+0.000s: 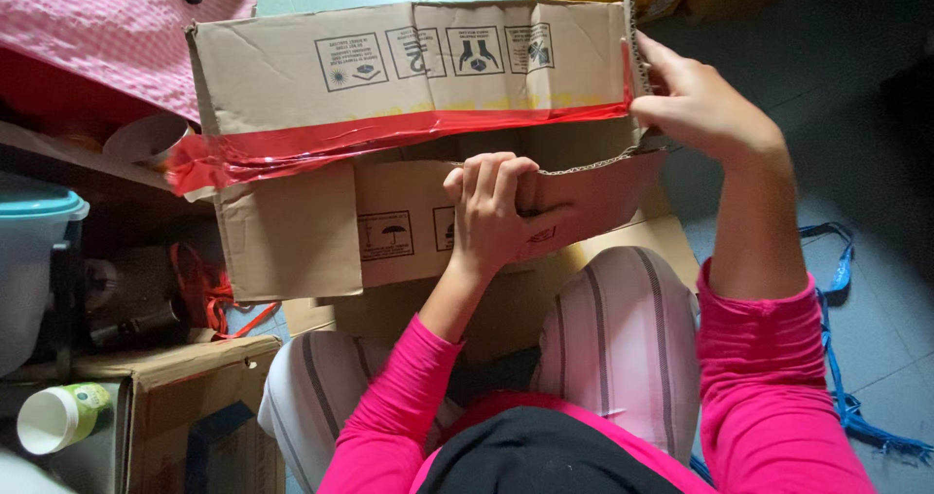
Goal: The person sits on the floor and flattens empty cardboard boxes by hand, pulling the flaps open, pressing the sides flat, and stacking the flattened boxes on top of each other on the floor.
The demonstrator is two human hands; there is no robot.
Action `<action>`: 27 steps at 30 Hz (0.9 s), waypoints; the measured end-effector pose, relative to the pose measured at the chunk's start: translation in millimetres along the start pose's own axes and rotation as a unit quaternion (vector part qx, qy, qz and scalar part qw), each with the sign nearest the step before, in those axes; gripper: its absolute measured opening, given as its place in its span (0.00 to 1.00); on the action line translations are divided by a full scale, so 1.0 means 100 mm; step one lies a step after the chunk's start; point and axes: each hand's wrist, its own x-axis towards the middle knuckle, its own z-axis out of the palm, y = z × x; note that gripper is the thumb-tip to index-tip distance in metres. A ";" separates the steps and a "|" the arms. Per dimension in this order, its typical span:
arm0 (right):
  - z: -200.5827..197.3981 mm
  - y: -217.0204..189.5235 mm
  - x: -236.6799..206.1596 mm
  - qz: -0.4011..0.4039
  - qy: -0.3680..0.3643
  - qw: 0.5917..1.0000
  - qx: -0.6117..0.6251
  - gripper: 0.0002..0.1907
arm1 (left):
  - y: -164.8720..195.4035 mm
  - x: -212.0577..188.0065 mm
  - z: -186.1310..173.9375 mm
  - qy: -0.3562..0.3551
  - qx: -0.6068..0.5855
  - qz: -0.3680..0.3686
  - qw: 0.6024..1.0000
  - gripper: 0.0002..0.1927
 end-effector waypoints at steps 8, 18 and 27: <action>-0.35 0.56 -0.04 0.006 0.042 0.994 0.101 0.27 | 0.01 -0.05 0.06 0.019 -0.018 0.013 1.000 0.33; -0.73 1.30 0.06 0.060 0.068 0.971 0.222 0.30 | -0.02 -0.08 0.08 0.032 -0.014 0.023 0.999 0.32; -0.32 1.90 0.09 0.087 0.143 0.963 0.209 0.32 | -0.24 -0.19 0.03 -0.034 0.036 -0.076 0.996 0.33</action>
